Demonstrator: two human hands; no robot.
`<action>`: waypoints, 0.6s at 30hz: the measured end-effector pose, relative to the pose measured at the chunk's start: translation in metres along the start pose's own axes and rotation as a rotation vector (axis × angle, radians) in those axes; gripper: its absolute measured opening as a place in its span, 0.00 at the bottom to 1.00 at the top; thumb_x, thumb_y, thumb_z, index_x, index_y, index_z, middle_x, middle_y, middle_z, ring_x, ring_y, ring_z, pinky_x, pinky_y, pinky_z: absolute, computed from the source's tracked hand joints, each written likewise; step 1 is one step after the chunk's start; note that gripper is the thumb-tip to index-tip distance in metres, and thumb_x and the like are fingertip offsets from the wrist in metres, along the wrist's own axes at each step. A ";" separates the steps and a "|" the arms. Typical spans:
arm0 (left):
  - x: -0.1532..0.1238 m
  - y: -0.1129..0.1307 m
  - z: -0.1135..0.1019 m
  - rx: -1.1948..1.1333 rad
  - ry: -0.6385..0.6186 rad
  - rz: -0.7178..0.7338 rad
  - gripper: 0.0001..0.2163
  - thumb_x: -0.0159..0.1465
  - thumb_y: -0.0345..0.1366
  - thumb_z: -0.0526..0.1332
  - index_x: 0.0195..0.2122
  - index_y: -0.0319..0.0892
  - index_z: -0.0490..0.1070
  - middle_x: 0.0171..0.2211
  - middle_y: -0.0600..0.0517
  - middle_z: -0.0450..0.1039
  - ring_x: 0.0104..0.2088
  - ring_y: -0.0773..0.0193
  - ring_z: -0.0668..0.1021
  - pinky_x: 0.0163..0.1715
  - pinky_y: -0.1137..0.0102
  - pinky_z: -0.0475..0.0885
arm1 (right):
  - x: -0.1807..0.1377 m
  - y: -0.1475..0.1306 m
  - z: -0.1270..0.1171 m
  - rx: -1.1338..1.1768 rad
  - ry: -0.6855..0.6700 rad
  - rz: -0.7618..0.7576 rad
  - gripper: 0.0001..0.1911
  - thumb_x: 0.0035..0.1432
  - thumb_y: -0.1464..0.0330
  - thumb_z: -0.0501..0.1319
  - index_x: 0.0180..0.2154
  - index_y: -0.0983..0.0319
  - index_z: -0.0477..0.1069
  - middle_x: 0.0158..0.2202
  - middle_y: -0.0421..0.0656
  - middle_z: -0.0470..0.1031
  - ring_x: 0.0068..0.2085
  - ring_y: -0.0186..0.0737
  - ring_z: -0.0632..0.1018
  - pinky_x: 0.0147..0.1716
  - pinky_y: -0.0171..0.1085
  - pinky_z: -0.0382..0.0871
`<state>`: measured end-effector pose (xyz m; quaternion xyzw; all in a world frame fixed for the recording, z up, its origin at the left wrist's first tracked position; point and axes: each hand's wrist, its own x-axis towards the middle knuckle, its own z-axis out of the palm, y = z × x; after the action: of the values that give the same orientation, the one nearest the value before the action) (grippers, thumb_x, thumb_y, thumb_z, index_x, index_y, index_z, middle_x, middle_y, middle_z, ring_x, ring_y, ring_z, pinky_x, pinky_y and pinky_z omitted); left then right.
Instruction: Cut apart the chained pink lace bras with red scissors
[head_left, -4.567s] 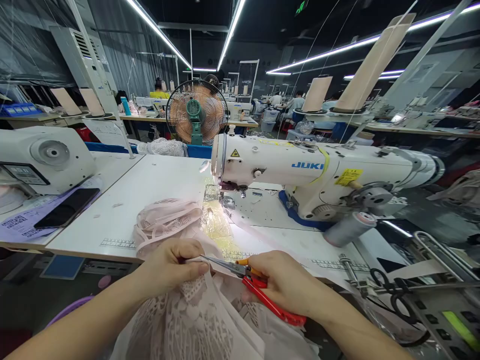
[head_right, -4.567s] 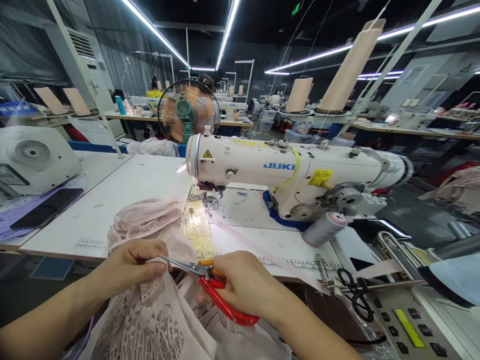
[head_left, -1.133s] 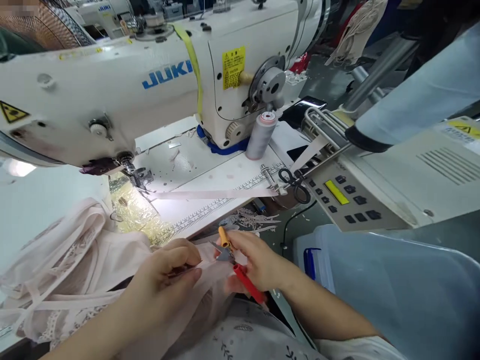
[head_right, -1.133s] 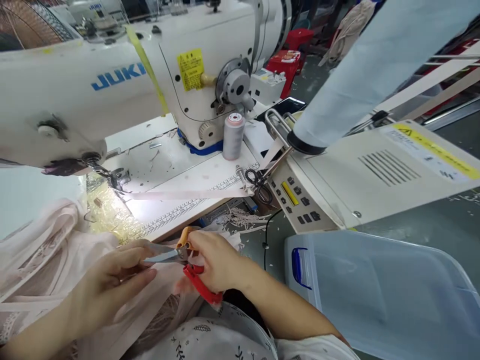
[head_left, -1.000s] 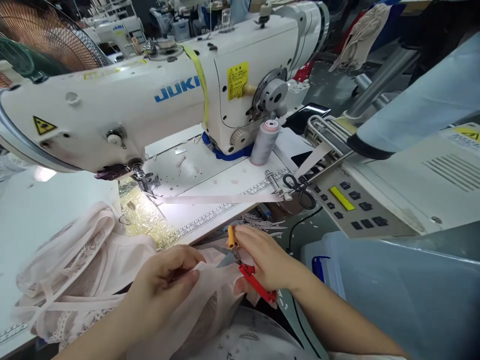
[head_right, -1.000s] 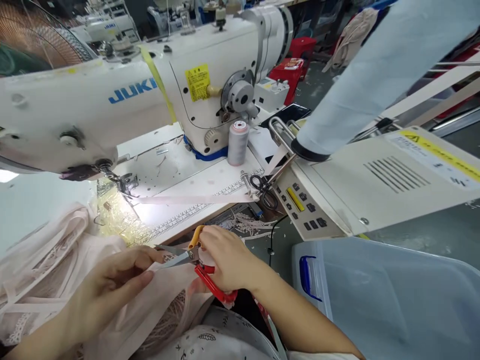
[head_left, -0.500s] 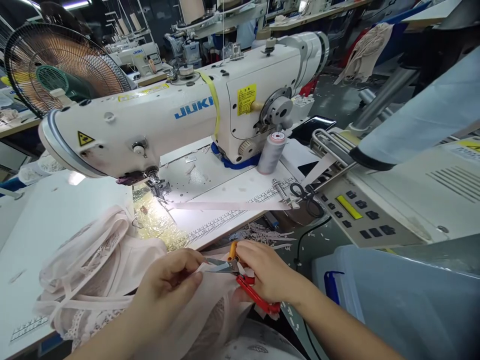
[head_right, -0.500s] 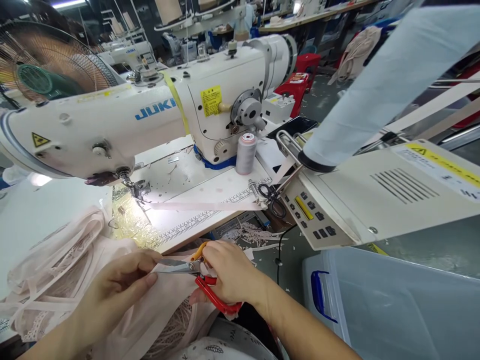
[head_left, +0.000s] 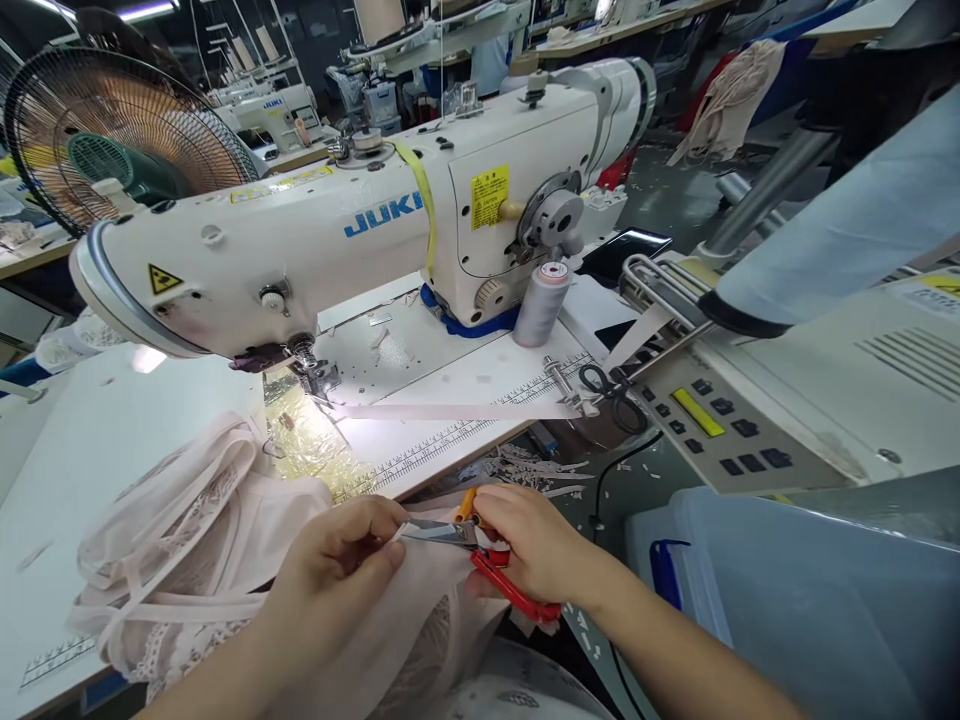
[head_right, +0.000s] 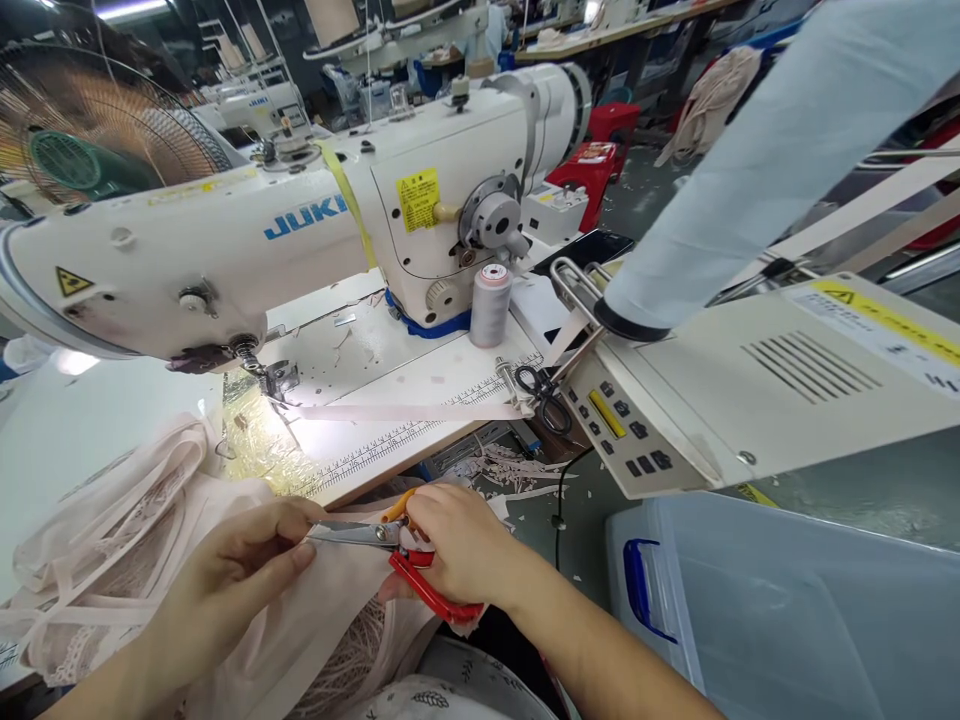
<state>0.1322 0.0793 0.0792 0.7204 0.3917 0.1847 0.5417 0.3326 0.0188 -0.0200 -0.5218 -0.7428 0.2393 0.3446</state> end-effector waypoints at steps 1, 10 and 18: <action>0.000 0.000 0.000 -0.008 0.001 0.000 0.07 0.59 0.30 0.57 0.23 0.41 0.66 0.29 0.51 0.72 0.28 0.67 0.71 0.27 0.75 0.67 | 0.000 0.000 0.000 -0.006 0.010 -0.001 0.26 0.51 0.45 0.56 0.22 0.57 0.48 0.22 0.39 0.62 0.23 0.36 0.63 0.23 0.35 0.58; 0.002 -0.001 0.000 -0.013 0.023 -0.007 0.07 0.58 0.29 0.58 0.23 0.41 0.66 0.29 0.52 0.72 0.27 0.67 0.72 0.26 0.75 0.67 | 0.001 0.001 0.005 0.027 0.054 -0.011 0.26 0.54 0.49 0.55 0.22 0.57 0.43 0.19 0.35 0.52 0.21 0.33 0.54 0.20 0.34 0.50; 0.001 0.001 -0.002 0.019 0.036 0.000 0.07 0.59 0.31 0.58 0.24 0.41 0.67 0.30 0.50 0.74 0.30 0.64 0.74 0.28 0.73 0.69 | -0.002 -0.001 -0.003 0.203 0.156 0.123 0.27 0.52 0.51 0.60 0.20 0.58 0.46 0.19 0.34 0.54 0.21 0.33 0.58 0.21 0.32 0.53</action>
<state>0.1317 0.0809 0.0807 0.7221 0.4033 0.1939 0.5276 0.3345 0.0164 -0.0178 -0.5457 -0.6525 0.2926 0.4369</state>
